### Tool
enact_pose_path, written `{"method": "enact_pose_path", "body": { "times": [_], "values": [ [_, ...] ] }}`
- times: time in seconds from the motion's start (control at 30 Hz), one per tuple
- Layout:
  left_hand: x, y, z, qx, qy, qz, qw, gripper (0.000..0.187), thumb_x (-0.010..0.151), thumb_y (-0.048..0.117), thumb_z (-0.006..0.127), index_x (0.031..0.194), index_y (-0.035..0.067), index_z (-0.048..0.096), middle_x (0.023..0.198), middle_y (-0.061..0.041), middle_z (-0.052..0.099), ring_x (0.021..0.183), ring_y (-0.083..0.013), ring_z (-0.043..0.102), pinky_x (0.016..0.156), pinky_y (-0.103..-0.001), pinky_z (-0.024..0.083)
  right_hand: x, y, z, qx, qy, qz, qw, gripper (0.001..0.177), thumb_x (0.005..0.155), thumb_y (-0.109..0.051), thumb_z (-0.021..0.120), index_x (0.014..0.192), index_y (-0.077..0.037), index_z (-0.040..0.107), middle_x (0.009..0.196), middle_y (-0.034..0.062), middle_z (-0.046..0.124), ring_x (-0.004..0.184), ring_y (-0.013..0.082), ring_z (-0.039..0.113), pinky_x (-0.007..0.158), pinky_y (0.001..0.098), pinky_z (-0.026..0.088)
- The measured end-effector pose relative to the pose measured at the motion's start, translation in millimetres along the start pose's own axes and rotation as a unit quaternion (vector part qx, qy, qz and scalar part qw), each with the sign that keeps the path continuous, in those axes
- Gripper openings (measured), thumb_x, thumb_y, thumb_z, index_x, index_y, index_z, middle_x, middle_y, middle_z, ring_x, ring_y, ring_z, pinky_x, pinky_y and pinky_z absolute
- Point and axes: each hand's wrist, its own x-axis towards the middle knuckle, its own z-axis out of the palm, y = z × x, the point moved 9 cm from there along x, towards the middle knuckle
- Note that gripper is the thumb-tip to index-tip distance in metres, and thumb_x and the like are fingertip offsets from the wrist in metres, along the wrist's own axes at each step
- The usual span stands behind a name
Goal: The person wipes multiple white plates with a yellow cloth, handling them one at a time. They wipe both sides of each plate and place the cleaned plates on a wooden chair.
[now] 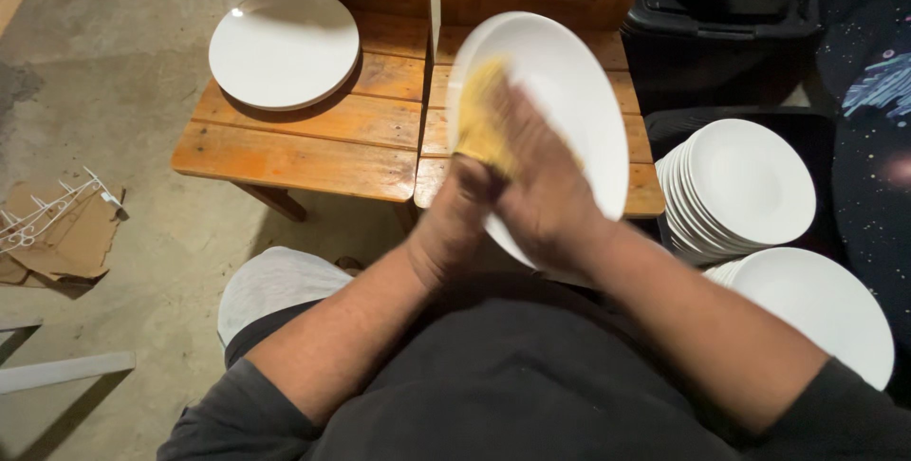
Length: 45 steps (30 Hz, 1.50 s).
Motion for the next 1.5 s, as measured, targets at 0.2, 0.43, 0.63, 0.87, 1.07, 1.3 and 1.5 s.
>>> {"method": "enact_pose_path", "body": {
  "times": [0.2, 0.43, 0.63, 0.87, 1.07, 1.3, 1.5],
  "values": [
    [-12, 15, -27, -0.033, 0.051, -0.038, 0.997, 0.104, 0.095, 0.08, 0.047, 0.153, -0.006, 0.041, 0.14, -0.022, 0.057, 0.128, -0.0293, 0.059, 0.11, -0.041, 0.052, -64, 5, 7, 0.049, -0.04, -0.133, 0.989, 0.059, 0.101, -0.028, 0.051, 0.156, -0.008, 0.043, 0.166, 0.018, 0.036, 0.158, 0.0363, 0.034, 0.134, 0.0466, 0.027],
    [-12, 2, -11, 0.061, 0.02, -0.089, 0.994, 0.098, 0.095, 0.074, 0.041, 0.158, 0.0, 0.027, 0.146, -0.02, 0.054, 0.135, -0.0296, 0.056, 0.111, -0.039, 0.051, -29, 124, -30, -0.11, 0.016, 0.087, 0.99, 0.073, 0.092, -0.01, 0.047, 0.162, 0.004, 0.03, 0.174, 0.0196, 0.005, 0.159, 0.0485, 0.007, 0.131, 0.0488, 0.015],
    [-6, 3, 3, 0.085, -0.014, -0.042, 0.995, 0.103, 0.098, 0.076, 0.046, 0.163, 0.001, 0.017, 0.158, -0.02, 0.041, 0.147, -0.0316, 0.041, 0.121, -0.041, 0.04, 4, 80, -16, -0.045, 0.154, -0.034, 0.986, 0.062, 0.115, -0.021, 0.048, 0.171, -0.006, 0.026, 0.176, 0.0097, 0.009, 0.165, 0.0303, 0.007, 0.14, 0.0409, 0.009],
    [-3, 4, -9, 0.0, 0.022, -0.113, 0.993, 0.115, 0.09, 0.084, 0.044, 0.161, -0.003, 0.023, 0.149, -0.029, 0.04, 0.14, -0.042, 0.043, 0.118, -0.052, 0.044, -40, -14, 19, -0.007, 0.018, -0.121, 0.992, 0.083, 0.093, -0.027, 0.061, 0.162, -0.002, 0.023, 0.171, 0.018, 0.013, 0.161, 0.0369, 0.014, 0.133, 0.0483, 0.019],
    [10, 1, -15, 0.187, 0.028, -0.11, 0.976, 0.126, 0.073, 0.096, 0.036, 0.163, 0.018, -0.004, 0.162, -0.021, 0.025, 0.145, -0.039, 0.042, 0.116, -0.054, 0.04, -50, -6, -15, 0.111, 0.095, -0.033, 0.989, 0.083, 0.077, -0.002, 0.063, 0.155, -0.001, 0.035, 0.148, 0.0188, 0.047, 0.14, 0.0307, 0.05, 0.118, 0.0439, 0.047],
    [26, 0, -75, 0.297, 0.219, -0.093, 0.925, 0.115, 0.079, 0.066, 0.073, 0.164, 0.016, 0.015, 0.156, -0.022, 0.038, 0.137, -0.0356, 0.055, 0.109, -0.049, 0.05, -67, 76, -64, 0.645, 0.226, 0.187, 0.705, 0.052, 0.104, -0.023, 0.073, 0.141, 0.008, 0.053, 0.126, 0.0214, 0.067, 0.119, 0.0325, 0.068, 0.099, 0.0456, 0.06],
    [9, -9, -41, -0.324, 0.001, -0.128, 0.937, 0.068, 0.101, 0.04, 0.061, 0.153, 0.003, 0.038, 0.143, -0.016, 0.06, 0.135, -0.0302, 0.056, 0.118, -0.049, 0.045, -61, 106, -51, 0.792, 0.192, 0.153, 0.559, 0.054, 0.099, -0.028, 0.071, 0.139, 0.005, 0.055, 0.127, 0.0187, 0.069, 0.116, 0.0302, 0.071, 0.098, 0.0456, 0.062]
  ]
}}
